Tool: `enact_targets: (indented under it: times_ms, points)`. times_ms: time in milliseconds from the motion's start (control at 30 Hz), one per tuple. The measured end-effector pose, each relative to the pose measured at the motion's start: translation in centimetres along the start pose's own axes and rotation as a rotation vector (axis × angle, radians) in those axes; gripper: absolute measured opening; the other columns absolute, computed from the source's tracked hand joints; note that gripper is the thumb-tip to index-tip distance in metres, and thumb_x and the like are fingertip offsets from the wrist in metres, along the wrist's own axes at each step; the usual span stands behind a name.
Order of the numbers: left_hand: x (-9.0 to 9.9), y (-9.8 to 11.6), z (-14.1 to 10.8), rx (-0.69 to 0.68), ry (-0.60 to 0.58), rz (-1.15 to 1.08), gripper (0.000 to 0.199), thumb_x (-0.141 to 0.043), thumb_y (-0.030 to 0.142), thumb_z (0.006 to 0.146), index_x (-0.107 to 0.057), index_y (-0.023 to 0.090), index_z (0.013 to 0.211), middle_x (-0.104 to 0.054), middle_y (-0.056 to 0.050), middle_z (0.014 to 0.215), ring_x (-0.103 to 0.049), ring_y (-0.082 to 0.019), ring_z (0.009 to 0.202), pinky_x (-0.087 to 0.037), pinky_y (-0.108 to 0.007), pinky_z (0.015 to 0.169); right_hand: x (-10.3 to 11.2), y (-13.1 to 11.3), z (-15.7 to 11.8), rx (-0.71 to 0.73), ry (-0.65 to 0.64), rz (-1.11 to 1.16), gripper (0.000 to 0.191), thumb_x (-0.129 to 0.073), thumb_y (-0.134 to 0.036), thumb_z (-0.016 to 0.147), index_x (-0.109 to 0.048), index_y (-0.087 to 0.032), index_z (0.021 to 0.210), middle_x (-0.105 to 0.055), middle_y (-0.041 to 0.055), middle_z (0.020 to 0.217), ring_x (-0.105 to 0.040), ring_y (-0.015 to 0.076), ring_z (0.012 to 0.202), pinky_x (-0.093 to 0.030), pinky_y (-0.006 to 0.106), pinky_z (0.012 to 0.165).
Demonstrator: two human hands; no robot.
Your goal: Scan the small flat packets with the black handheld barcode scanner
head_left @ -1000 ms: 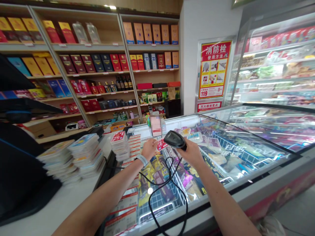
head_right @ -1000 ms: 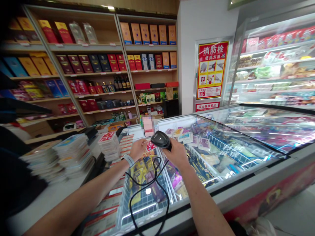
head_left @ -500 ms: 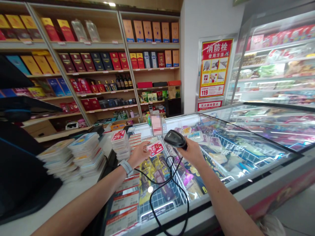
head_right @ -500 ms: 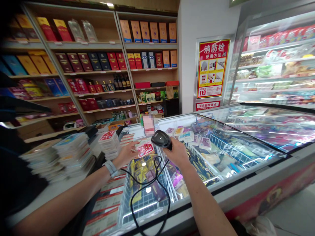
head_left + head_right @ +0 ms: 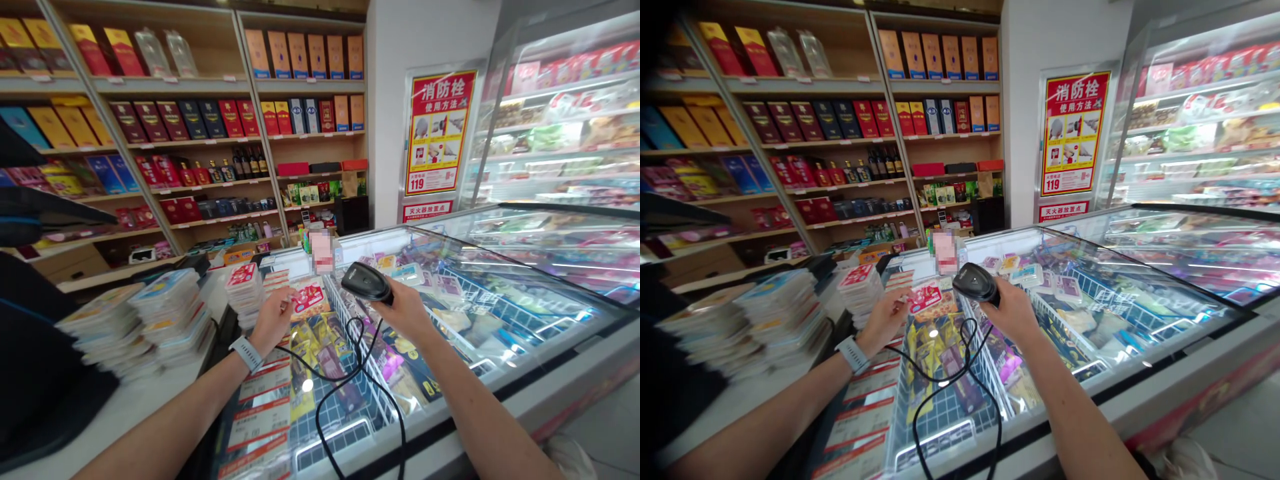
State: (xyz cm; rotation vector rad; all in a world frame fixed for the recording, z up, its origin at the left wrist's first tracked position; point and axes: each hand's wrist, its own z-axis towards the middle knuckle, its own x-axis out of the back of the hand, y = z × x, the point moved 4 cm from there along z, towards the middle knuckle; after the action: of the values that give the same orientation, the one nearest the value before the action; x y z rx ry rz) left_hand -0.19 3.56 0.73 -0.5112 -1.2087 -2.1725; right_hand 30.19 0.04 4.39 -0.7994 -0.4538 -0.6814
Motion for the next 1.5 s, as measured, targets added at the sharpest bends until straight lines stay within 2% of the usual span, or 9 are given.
enact_targets:
  times_ms: [133,500,633,767,867,1033,1200,1300,1500]
  points:
    - [-0.2,0.0,0.0,-0.081,-0.008,0.041,0.024,-0.048,0.017,0.083,-0.07,0.019,0.092,-0.066,-0.005,0.095,-0.06,-0.018,0.087,-0.049,-0.03,0.075,-0.2,0.3,0.0,0.008,0.008,-0.018,0.03,-0.058,-0.03,0.079,-0.063,-0.022,0.107,-0.071,0.0055,0.091,-0.066,0.0231,0.084,-0.047,0.031,0.075]
    - [-0.1,1.2,-0.6,-0.033,0.051,-0.007,0.028,-0.051,0.025,0.086,-0.071,0.019,0.105,-0.058,-0.006,0.095,-0.056,-0.016,0.08,-0.05,-0.029,0.071,-0.4,0.2,-0.1,0.026,0.001,-0.057,0.024,-0.057,-0.029,0.077,-0.064,-0.02,0.098,-0.069,0.0044,0.083,-0.064,0.0218,0.079,-0.045,0.029,0.069]
    - [0.0,1.4,-0.6,-0.029,0.049,-0.028,0.037,-0.056,0.023,0.082,-0.066,0.022,0.118,-0.054,-0.004,0.098,-0.054,-0.012,0.075,-0.05,-0.026,0.066,-0.4,0.3,0.0,0.038,-0.005,-0.055,0.026,-0.057,-0.031,0.078,-0.064,-0.02,0.101,-0.07,0.0049,0.086,-0.065,0.0222,0.081,-0.045,0.029,0.07]
    - [-0.1,1.6,-0.6,-0.035,0.029,-0.05,0.05,-0.06,0.017,0.075,-0.062,0.024,0.124,-0.052,-0.004,0.105,-0.055,-0.013,0.083,-0.053,-0.025,0.07,-0.5,0.2,0.0,0.042,-0.009,-0.056,0.026,-0.057,-0.031,0.079,-0.064,-0.021,0.101,-0.069,0.0045,0.085,-0.065,0.0217,0.08,-0.045,0.029,0.07]
    - [-0.3,1.7,-0.6,-0.051,0.02,-0.042,0.054,-0.06,0.014,0.073,-0.061,0.023,0.126,-0.053,-0.005,0.108,-0.056,-0.014,0.088,-0.055,-0.026,0.071,-0.4,0.1,0.0,0.045,-0.011,-0.043,0.026,-0.057,-0.031,0.079,-0.064,-0.02,0.101,-0.069,0.0048,0.084,-0.064,0.0212,0.078,-0.044,0.029,0.07]
    - [-0.4,1.4,-0.5,-0.058,0.017,0.01,0.056,-0.054,0.009,0.074,-0.059,0.024,0.127,-0.051,-0.006,0.117,-0.057,-0.009,0.075,-0.056,-0.025,0.071,-0.4,0.1,0.0,0.059,-0.012,-0.047,0.027,-0.057,-0.031,0.079,-0.064,-0.019,0.102,-0.069,0.0049,0.085,-0.064,0.0214,0.079,-0.045,0.029,0.07]
    - [-0.2,1.3,-0.5,-0.113,0.033,-0.031,0.054,-0.05,0.008,0.076,-0.059,0.025,0.126,-0.05,-0.006,0.119,-0.058,-0.012,0.09,-0.056,-0.025,0.076,-0.5,0.2,0.0,0.065,-0.01,-0.054,0.029,-0.058,-0.031,0.08,-0.063,-0.019,0.105,-0.07,0.0054,0.089,-0.065,0.0218,0.083,-0.045,0.029,0.072]
    - [-0.3,1.0,-0.5,-0.12,0.034,-0.032,0.052,-0.052,0.01,0.077,-0.059,0.024,0.127,-0.051,-0.006,0.118,-0.058,-0.012,0.09,-0.057,-0.027,0.077,-0.5,0.3,0.0,0.058,-0.017,-0.077,0.028,-0.058,-0.031,0.079,-0.063,-0.019,0.105,-0.069,0.0051,0.087,-0.065,0.0222,0.081,-0.044,0.029,0.07]
    - [-0.3,0.4,0.0,-0.164,0.014,0.109,0.058,-0.047,0.0,0.072,-0.062,0.026,0.121,-0.055,-0.007,0.115,-0.058,-0.016,0.097,-0.055,-0.03,0.079,-0.4,0.0,0.0,0.064,-0.024,-0.04,0.026,-0.058,-0.031,0.079,-0.063,-0.02,0.102,-0.068,0.0048,0.085,-0.064,0.0223,0.08,-0.044,0.029,0.07]
